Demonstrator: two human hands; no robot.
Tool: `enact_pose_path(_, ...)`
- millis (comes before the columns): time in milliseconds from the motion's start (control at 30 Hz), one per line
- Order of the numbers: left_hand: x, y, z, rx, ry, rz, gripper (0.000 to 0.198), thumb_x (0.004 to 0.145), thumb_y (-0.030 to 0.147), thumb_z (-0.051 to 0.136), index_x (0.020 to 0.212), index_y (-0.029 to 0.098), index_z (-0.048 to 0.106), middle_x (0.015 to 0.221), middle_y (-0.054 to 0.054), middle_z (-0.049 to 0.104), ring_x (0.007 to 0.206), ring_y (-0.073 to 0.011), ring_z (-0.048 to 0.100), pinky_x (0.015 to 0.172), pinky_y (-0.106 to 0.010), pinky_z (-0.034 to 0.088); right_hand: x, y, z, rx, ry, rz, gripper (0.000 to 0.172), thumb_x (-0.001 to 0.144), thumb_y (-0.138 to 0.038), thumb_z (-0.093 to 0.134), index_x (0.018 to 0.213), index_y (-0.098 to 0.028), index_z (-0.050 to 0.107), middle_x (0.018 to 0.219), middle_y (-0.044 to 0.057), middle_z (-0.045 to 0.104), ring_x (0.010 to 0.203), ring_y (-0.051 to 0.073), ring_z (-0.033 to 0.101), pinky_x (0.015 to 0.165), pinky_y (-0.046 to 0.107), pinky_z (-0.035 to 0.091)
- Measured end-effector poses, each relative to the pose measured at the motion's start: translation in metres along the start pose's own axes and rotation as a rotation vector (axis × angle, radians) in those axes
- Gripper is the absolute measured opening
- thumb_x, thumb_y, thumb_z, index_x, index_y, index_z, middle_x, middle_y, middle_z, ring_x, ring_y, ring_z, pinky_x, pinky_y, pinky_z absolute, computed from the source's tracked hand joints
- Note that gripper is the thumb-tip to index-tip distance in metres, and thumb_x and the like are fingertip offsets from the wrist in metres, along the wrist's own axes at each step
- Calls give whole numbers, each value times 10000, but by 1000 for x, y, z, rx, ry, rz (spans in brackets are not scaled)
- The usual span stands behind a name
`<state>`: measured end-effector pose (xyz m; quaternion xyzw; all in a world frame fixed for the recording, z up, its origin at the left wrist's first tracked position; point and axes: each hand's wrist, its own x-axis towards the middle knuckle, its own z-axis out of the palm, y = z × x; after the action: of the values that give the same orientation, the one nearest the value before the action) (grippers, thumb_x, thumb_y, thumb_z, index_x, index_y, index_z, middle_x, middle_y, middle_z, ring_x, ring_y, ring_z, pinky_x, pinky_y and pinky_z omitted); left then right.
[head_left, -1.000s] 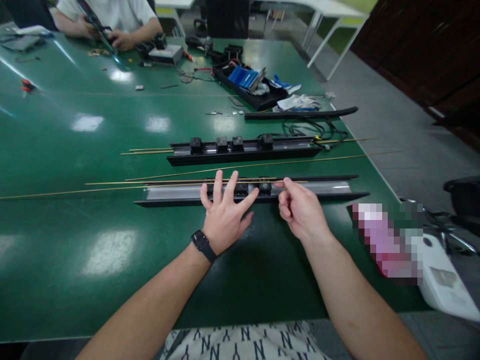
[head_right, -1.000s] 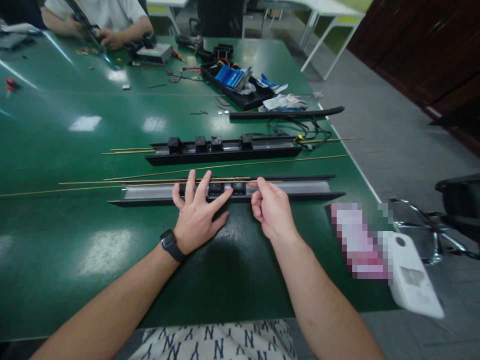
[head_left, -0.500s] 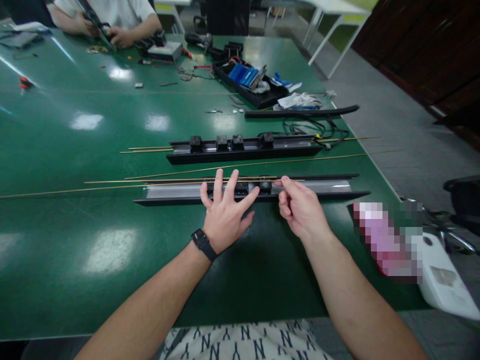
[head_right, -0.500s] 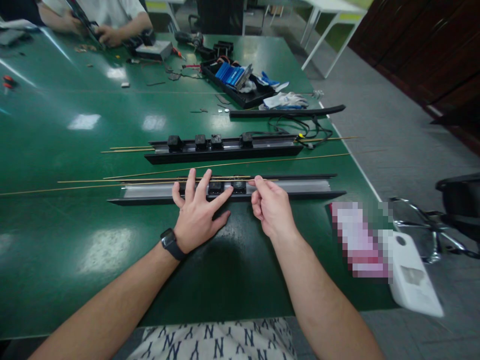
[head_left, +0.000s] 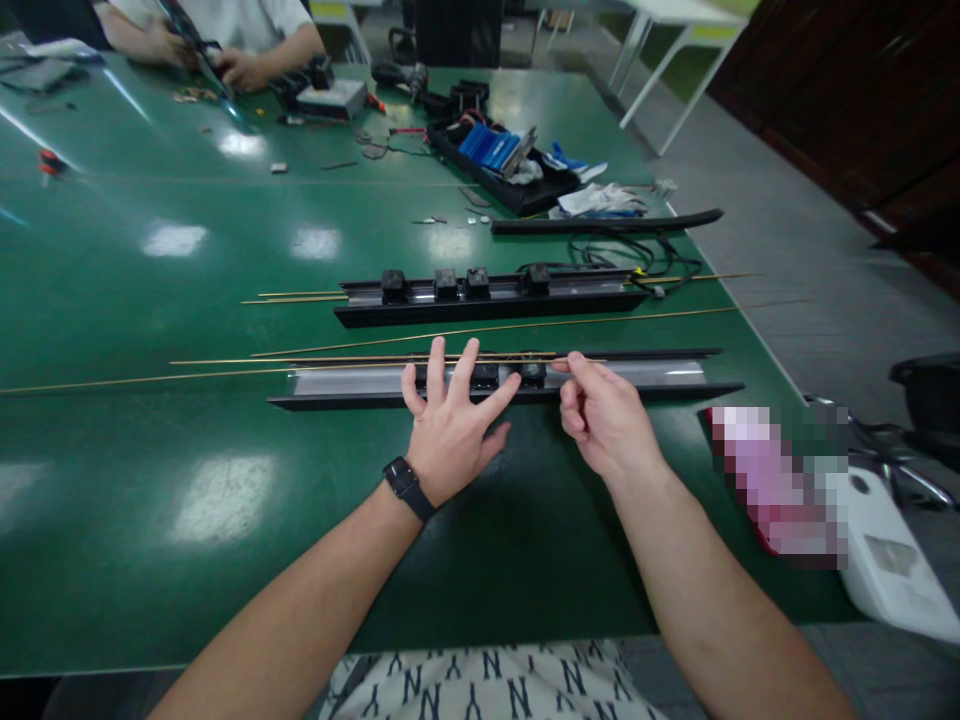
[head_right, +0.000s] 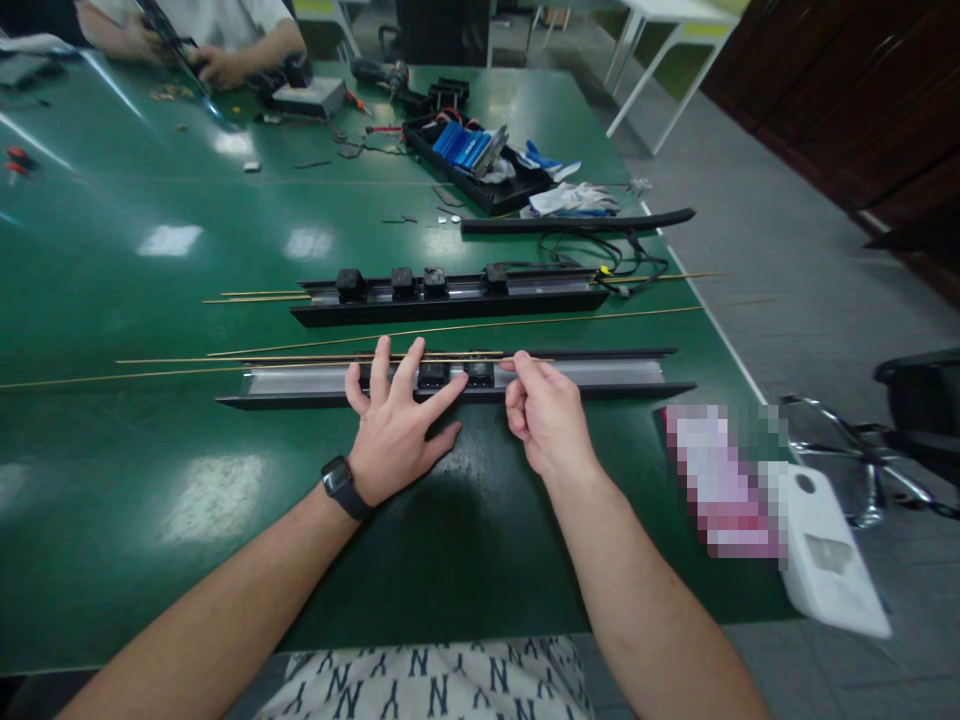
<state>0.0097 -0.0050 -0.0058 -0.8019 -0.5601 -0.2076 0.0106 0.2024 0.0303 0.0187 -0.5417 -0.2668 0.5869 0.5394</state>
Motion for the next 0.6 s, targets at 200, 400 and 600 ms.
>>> enact_pose_path(200, 0, 0, 0, 3, 2, 6, 648, 861, 454, 782, 1477, 458, 582, 1747, -142, 293, 1613, -523, 139, 1193, -778, 93, -1, -1, 1, -33, 10, -6, 300, 877, -431, 788, 910, -141, 717, 504, -44, 548, 301, 61, 369, 277, 166, 199)
enact_pose_path(400, 1, 1, -3, 10, -26, 0, 669, 868, 449, 773, 1499, 462, 552, 1755, -132, 275, 1620, -504, 127, 1198, -766, 105, -2, -4, 3, 6, 67, 22, 210, 906, -362, 723, 909, -152, 707, 504, -44, 544, 292, 64, 356, 265, 170, 206)
enact_pose_path(600, 2, 1, -4, 34, -41, 8, 657, 891, 454, 741, 1514, 453, 534, 1760, -130, 248, 1615, -506, 116, 1173, -779, 168, 2, -5, -1, 1, 74, 27, 148, 856, -335, 767, 845, -189, 744, 511, -9, 549, 303, 70, 372, 278, 187, 198)
